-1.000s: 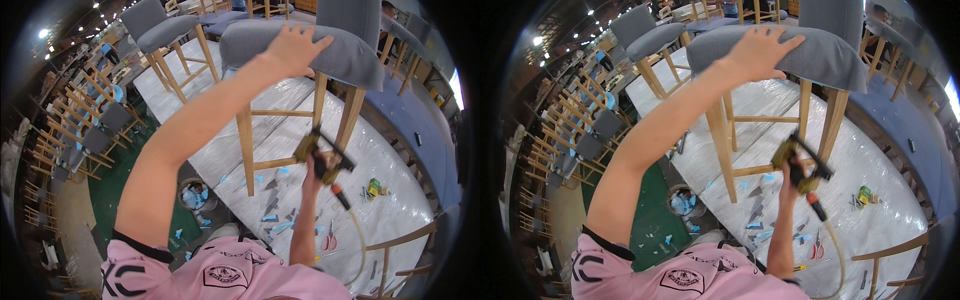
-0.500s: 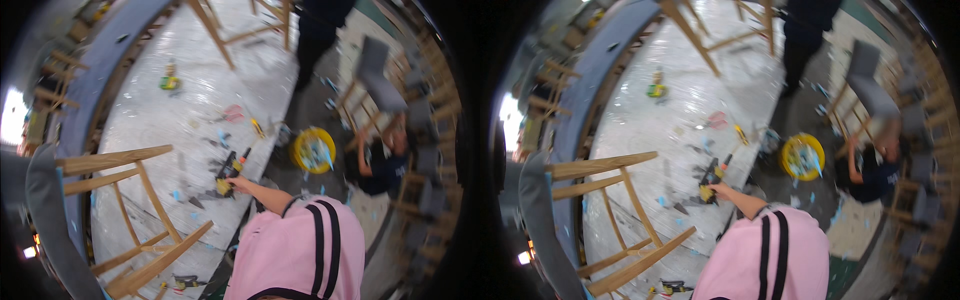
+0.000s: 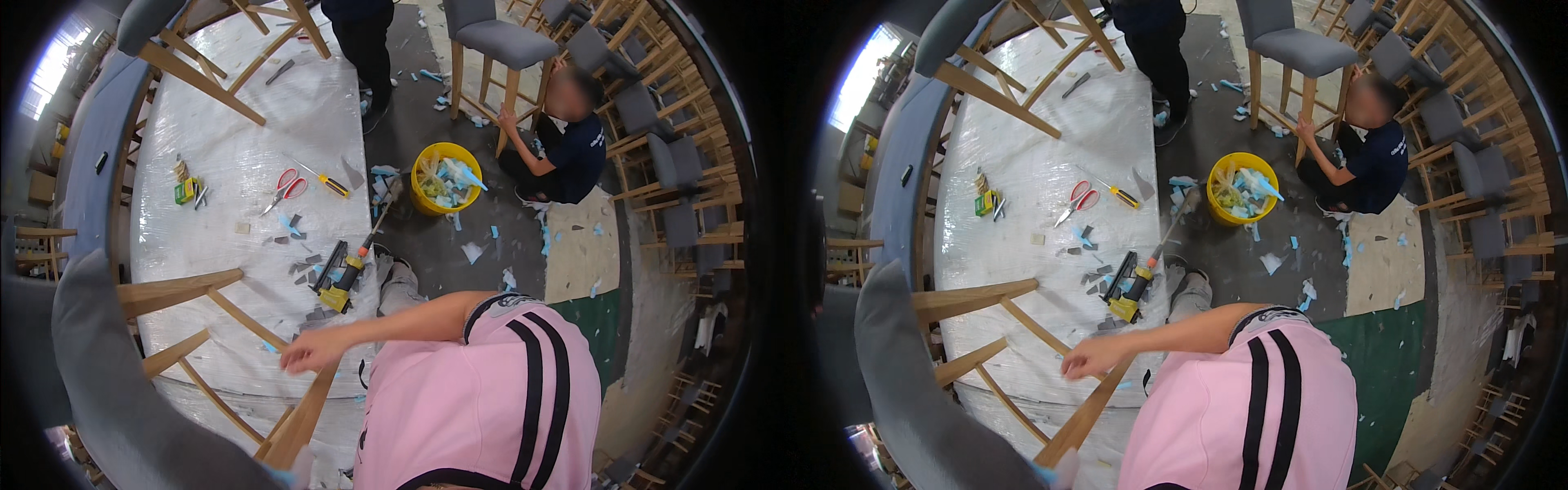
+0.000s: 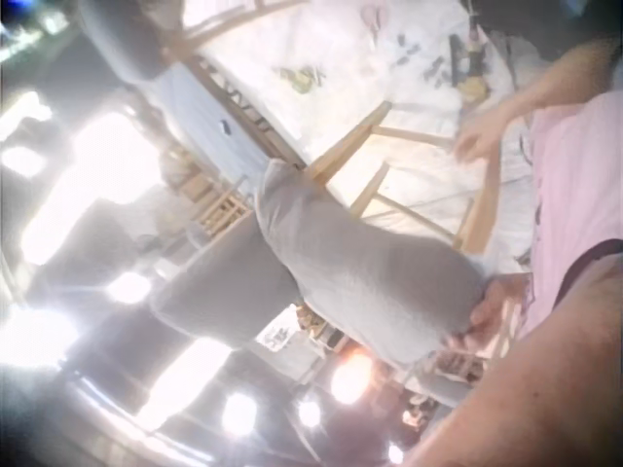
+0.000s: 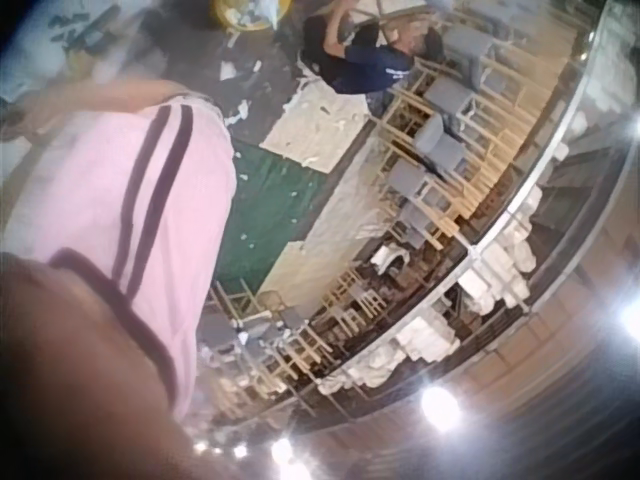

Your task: The person staples gray fabric onto a wooden chair frame using a staple gun, then trims excess fabric with scissors. They smooth and adjust the fabric around the seat and backrest, repeating the process on multiple chairs.

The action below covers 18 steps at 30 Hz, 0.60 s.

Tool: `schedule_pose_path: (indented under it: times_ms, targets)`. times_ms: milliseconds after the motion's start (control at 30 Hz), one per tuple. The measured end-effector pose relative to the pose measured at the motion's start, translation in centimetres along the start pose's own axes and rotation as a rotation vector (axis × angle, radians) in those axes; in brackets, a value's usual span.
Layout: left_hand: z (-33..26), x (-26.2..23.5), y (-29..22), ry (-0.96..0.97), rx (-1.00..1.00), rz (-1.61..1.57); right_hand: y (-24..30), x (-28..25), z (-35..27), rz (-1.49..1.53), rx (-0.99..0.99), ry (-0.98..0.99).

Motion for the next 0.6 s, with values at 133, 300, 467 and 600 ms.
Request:
schedule_pose_path:
  times_ms: [133,300,467,600]
  targets:
    - [-1.0,2.2,-4.7,-0.063,0.256,-0.098,8.0,4.5,-0.5,0.176,-0.365,-0.03]
    - [-2.7,-0.2,-8.4,-0.154,0.405,-0.14,7.9,6.6,0.3,-0.15,-0.44,-0.291]
    - [-2.4,-1.7,-9.8,-0.257,0.541,-0.262,8.0,6.1,1.5,-0.138,-0.548,-0.378]
    - [-1.5,-2.3,-11.7,-0.272,0.555,-0.355,6.3,6.5,1.7,-0.112,-0.485,-0.311]
Point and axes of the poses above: each hand's wrist, its own z-axis towards the middle knuckle, its own x-axis out of the palm, y = z × x, the point moved 7 cm from there along z, towards the middle knuckle, and after that the axes turned 6 degrees about -z, right-handed, at the moved point
